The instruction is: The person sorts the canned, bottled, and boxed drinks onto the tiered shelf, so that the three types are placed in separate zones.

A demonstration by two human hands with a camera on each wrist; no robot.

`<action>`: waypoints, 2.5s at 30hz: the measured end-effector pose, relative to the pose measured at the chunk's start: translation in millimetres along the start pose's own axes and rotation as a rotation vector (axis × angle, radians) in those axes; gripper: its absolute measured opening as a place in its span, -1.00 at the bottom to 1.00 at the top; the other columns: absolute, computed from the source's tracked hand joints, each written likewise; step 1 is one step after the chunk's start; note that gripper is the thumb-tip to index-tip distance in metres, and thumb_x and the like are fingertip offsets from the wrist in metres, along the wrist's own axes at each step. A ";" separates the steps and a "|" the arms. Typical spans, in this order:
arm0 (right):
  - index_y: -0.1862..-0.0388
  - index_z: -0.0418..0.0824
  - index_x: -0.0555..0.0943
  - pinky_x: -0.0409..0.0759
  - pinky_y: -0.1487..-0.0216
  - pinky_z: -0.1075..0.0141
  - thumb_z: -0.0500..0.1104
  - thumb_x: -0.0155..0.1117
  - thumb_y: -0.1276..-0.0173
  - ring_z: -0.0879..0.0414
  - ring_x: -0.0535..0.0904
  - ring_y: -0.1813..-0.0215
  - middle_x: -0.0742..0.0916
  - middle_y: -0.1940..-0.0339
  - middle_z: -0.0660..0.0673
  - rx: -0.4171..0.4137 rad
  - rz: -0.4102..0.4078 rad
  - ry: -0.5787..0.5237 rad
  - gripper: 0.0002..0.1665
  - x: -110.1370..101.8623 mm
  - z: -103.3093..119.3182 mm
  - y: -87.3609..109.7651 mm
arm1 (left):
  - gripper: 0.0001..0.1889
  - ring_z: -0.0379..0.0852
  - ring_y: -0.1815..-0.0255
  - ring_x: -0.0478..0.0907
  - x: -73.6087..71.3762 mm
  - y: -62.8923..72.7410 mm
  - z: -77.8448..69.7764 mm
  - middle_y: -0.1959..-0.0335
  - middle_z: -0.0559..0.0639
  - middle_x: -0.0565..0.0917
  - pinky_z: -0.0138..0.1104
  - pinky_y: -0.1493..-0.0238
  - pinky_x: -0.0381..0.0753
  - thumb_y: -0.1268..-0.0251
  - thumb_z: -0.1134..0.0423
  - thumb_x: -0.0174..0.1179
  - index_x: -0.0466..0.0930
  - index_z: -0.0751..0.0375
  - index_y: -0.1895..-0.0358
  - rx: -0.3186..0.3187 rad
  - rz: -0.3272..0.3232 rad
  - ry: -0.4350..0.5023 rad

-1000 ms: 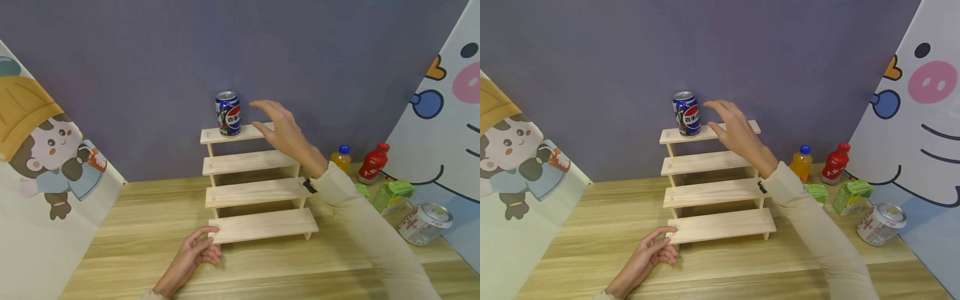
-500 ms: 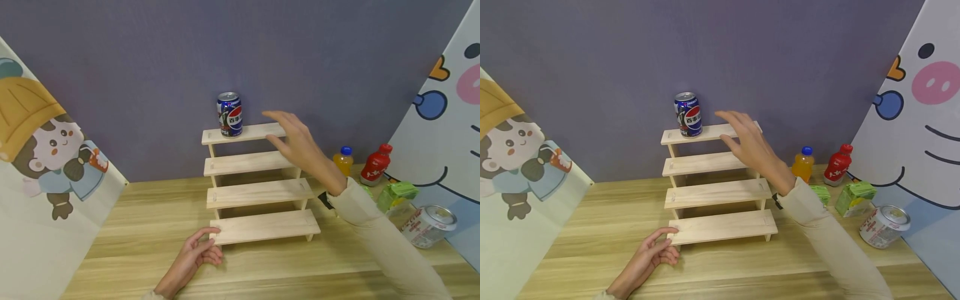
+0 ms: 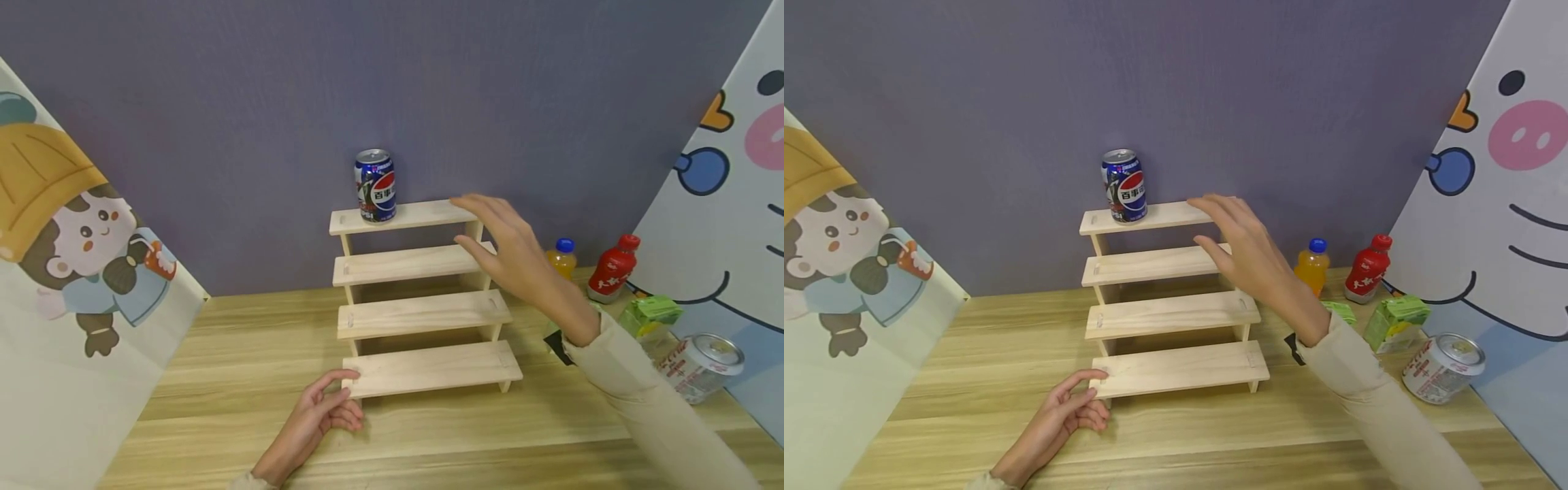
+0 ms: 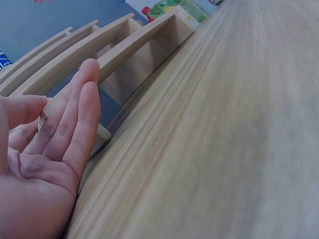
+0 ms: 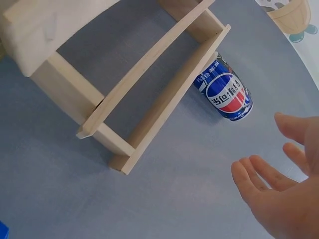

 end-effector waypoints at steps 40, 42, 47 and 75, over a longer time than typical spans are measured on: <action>-0.35 -0.22 0.50 0.16 -0.45 0.56 -0.36 0.51 -0.10 -0.21 0.45 -0.31 0.57 -0.32 -0.23 0.146 0.086 0.218 -0.22 -53.5 -6.4 123.7 | -0.62 -0.02 0.26 0.75 -1.4 -0.2 0.1 0.24 0.18 0.76 -0.20 0.15 0.78 -0.62 0.39 -0.18 0.23 0.40 -0.39 -0.009 -0.020 -0.022; -0.35 -0.21 0.50 0.15 -0.44 0.57 -0.32 0.51 -0.13 -0.23 0.45 -0.29 0.57 -0.31 -0.24 0.157 0.083 0.221 -0.25 -55.5 -7.7 129.6 | -0.62 -0.03 0.26 0.75 -1.7 -0.5 0.5 0.24 0.17 0.76 -0.21 0.15 0.78 -0.63 0.37 -0.17 0.24 0.39 -0.39 -0.018 -0.026 -0.022; -0.36 -0.21 0.50 0.13 -0.44 0.57 0.14 0.25 -0.45 -0.23 0.44 -0.28 0.57 -0.31 -0.25 0.211 0.088 0.240 -0.35 -60.2 -14.5 145.8 | -0.62 -0.02 0.25 0.75 -0.1 -1.3 -1.7 0.22 0.19 0.75 -0.21 0.14 0.78 -0.63 0.41 -0.20 0.23 0.41 -0.40 0.010 -0.005 -0.007; -0.50 -0.39 0.23 0.38 -0.18 -0.37 -0.24 0.38 -0.36 -0.53 0.45 -0.02 0.59 0.02 -0.57 0.690 0.008 0.421 -0.17 -123.7 -86.8 253.5 | -0.62 -0.02 0.25 0.75 -1.6 0.2 -0.7 0.23 0.18 0.75 -0.19 0.13 0.78 -0.62 0.40 -0.19 0.24 0.39 -0.39 -0.003 -0.019 -0.021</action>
Point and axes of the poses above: each hand's wrist, its own y-axis away from the middle knuckle, its own x-axis out of the palm, z = x × y, the point moved 9 cm from there along -y, towards the middle knuckle
